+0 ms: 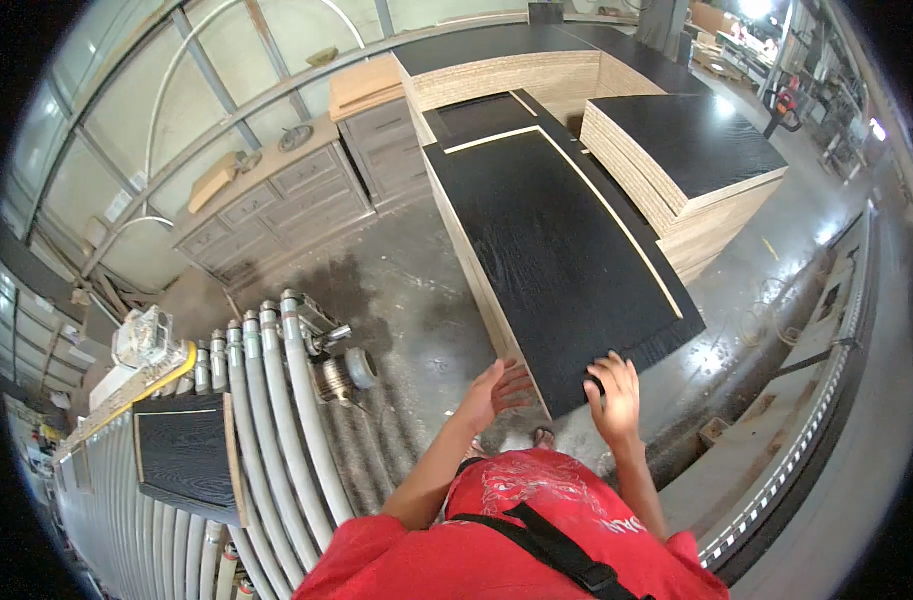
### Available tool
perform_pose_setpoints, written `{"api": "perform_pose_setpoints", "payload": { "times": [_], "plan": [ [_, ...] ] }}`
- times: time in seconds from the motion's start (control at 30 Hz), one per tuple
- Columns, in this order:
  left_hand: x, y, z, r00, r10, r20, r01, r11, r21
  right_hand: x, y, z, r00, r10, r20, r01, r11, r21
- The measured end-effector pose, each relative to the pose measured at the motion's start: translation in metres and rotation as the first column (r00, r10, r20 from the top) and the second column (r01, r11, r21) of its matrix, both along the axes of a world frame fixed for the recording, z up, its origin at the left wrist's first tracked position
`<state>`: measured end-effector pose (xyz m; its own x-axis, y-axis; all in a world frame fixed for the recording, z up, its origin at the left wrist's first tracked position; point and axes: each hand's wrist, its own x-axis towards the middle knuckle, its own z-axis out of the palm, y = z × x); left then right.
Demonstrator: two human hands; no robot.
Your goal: The person picks up black rectangular panels from a stack and places them onto a roller conveyor.
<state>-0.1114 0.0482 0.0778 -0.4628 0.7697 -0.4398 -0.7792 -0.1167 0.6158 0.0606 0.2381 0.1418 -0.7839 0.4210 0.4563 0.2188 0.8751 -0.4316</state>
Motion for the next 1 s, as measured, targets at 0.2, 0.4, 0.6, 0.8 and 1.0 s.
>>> {"api": "perform_pose_setpoints", "payload": {
  "times": [0.2, 0.4, 0.6, 0.8, 1.0],
  "plan": [
    [0.026, 0.031, 0.019, 0.985, -0.159, 0.06, 0.167, 0.972, -0.167, 0.081, -0.053, -0.016, 0.816, -0.576, -0.048, 0.551, 0.801, -0.235],
    [0.083, 0.019, 0.003, 0.936, -0.289, 0.201, 0.294, 0.956, 0.005, 0.145, -0.016, -0.038, 0.575, -0.803, 0.155, 0.123, -0.102, -0.987],
    [0.072, 0.008, -0.036, 0.849, -0.32, 0.421, 0.231, 0.941, 0.249, 0.19, 0.022, -0.037, 0.616, -0.753, 0.229, 0.154, -0.17, -0.973],
    [-0.024, 0.019, -0.027, 0.917, 0.311, 0.25, -0.346, 0.932, 0.108, 0.21, 0.067, -0.051, 0.642, -0.7, 0.313, 0.239, -0.206, -0.949],
    [-0.007, 0.038, -0.018, 0.892, 0.45, 0.049, -0.441, 0.889, -0.121, 0.222, 0.107, -0.106, 0.684, -0.648, 0.335, 0.294, -0.175, -0.94]
  ]
}}
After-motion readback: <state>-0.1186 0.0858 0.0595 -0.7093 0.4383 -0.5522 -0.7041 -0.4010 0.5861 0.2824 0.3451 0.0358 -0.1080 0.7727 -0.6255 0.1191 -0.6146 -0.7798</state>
